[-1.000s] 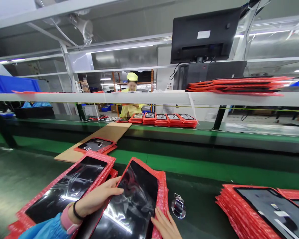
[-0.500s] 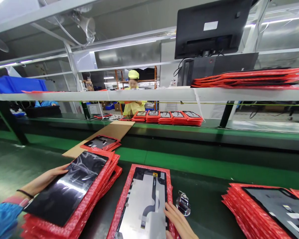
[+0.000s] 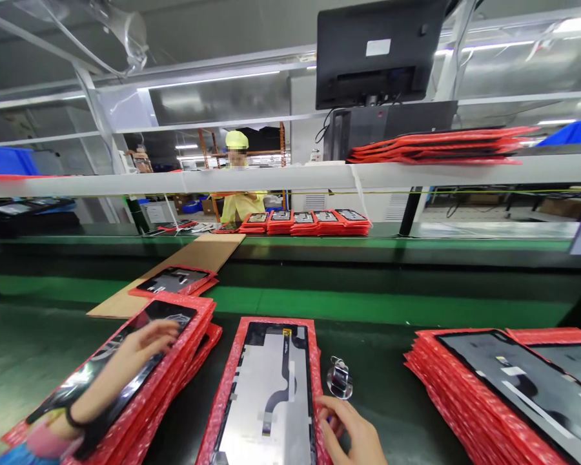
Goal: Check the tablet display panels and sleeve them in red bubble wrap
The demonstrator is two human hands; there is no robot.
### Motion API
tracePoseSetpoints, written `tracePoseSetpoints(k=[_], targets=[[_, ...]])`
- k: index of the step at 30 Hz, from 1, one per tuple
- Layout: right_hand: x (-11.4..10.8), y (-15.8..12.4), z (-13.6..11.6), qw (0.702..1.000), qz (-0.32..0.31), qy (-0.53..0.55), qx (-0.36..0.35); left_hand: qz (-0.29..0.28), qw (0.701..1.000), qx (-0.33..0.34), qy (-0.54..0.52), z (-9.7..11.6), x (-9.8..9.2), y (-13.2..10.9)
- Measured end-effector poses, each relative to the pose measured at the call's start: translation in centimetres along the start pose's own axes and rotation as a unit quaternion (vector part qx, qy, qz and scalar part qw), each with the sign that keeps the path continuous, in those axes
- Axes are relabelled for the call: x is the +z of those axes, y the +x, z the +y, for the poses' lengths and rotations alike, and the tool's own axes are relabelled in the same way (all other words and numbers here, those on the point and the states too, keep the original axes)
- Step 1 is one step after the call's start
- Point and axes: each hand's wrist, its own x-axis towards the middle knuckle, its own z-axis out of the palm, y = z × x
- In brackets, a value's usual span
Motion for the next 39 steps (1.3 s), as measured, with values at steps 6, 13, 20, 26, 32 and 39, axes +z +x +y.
tracePoseSetpoints(k=[6,13,20,26,32,39], targets=[[0.5,0.4,-1.0,0.999,-0.040,-0.008,0.032,-0.206,0.965,-0.123,-0.110,0.2,9.7,-4.5],[1.4,0.6,0.0,0.985,-0.027,0.138,0.104,-0.216,0.941,-0.201,-0.163,1.1,10.3,-3.9],[0.8,0.5,-0.9,0.974,-0.049,0.188,0.117,-0.282,0.923,-0.127,-0.228,2.8,12.5,-5.1],[-3.1,2.0,-2.4,0.956,-0.010,0.262,0.135,-0.360,0.910,-0.094,-0.184,6.0,9.9,-3.2],[-5.6,4.0,-4.5,0.779,-0.264,0.538,0.185,-0.503,0.848,-0.157,-0.063,8.1,8.8,-1.3],[-4.7,4.7,-5.4,0.757,-0.291,0.565,0.155,-0.441,0.888,-0.134,-0.013,8.1,10.9,-0.6]])
